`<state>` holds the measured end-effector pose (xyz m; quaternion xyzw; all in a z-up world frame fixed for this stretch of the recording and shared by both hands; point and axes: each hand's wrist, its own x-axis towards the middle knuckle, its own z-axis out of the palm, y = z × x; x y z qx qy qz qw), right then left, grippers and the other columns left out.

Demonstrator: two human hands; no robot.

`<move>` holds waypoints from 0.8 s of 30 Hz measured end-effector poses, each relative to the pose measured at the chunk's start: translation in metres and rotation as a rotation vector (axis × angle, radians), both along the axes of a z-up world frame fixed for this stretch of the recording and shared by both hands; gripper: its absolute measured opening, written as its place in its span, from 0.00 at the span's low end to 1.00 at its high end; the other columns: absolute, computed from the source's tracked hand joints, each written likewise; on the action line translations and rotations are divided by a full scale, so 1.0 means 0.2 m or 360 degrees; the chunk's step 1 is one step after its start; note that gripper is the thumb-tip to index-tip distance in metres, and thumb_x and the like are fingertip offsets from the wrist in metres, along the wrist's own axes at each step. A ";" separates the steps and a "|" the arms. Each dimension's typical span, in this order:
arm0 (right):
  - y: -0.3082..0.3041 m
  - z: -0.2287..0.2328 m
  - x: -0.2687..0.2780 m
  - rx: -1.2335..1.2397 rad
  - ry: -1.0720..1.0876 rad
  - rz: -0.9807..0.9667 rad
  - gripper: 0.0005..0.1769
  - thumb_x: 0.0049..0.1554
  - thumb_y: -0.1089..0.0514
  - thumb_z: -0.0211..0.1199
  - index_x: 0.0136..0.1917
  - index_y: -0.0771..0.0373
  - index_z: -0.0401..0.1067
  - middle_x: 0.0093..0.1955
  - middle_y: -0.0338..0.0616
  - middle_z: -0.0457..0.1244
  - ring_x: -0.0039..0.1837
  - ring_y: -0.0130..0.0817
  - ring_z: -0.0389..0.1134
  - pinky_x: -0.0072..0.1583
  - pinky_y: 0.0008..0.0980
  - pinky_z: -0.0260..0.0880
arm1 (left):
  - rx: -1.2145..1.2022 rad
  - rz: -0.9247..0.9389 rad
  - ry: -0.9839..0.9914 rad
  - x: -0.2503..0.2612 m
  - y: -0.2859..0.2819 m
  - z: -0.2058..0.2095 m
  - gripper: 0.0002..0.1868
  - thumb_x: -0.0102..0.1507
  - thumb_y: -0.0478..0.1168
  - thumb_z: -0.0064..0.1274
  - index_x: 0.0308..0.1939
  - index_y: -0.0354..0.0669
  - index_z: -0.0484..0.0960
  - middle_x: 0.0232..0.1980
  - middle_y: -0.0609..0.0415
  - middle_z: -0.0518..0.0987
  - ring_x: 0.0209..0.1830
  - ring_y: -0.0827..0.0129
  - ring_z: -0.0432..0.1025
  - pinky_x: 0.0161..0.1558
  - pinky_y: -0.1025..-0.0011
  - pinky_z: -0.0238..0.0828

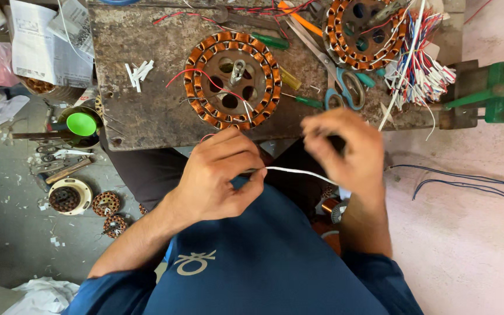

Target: The person is assembling a motor stator by inserting white plastic spacers into the copper windings. They use scissors to cut the spacers to the required length and then carefully place them into the slots of the stator.

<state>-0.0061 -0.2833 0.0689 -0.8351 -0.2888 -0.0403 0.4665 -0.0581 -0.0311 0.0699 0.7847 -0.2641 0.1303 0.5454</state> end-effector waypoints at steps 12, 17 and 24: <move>-0.19 -0.22 0.28 -0.1216 -0.0217 -0.0580 0.22 0.54 0.55 0.74 0.58 0.68 0.76 0.53 0.54 0.64 0.56 0.55 0.67 0.55 0.48 0.67 | -0.0532 -0.0231 0.1030 -0.04 -0.01 -0.08 0.04 0.58 0.28 0.59 0.31 0.35 0.78 0.37 0.57 0.78 0.33 0.79 0.73 0.33 0.80 0.69; -0.26 -0.13 0.23 -0.1165 0.0160 -0.0548 0.17 0.56 0.58 0.70 0.57 0.67 0.77 0.52 0.54 0.69 0.50 0.52 0.72 0.51 0.47 0.69 | -0.0990 -0.0534 0.1243 -0.04 -0.05 -0.12 0.03 0.62 0.26 0.58 0.34 0.31 0.80 0.41 0.53 0.79 0.36 0.76 0.73 0.38 0.78 0.69; -0.64 0.20 -0.32 0.0452 0.0822 -0.0304 0.21 0.58 0.63 0.64 0.64 0.67 0.66 0.51 0.51 0.71 0.48 0.38 0.74 0.47 0.31 0.73 | -0.1609 -0.0687 0.1352 0.00 -0.12 -0.10 0.03 0.66 0.26 0.55 0.38 0.30 0.83 0.51 0.42 0.82 0.40 0.68 0.77 0.48 0.70 0.77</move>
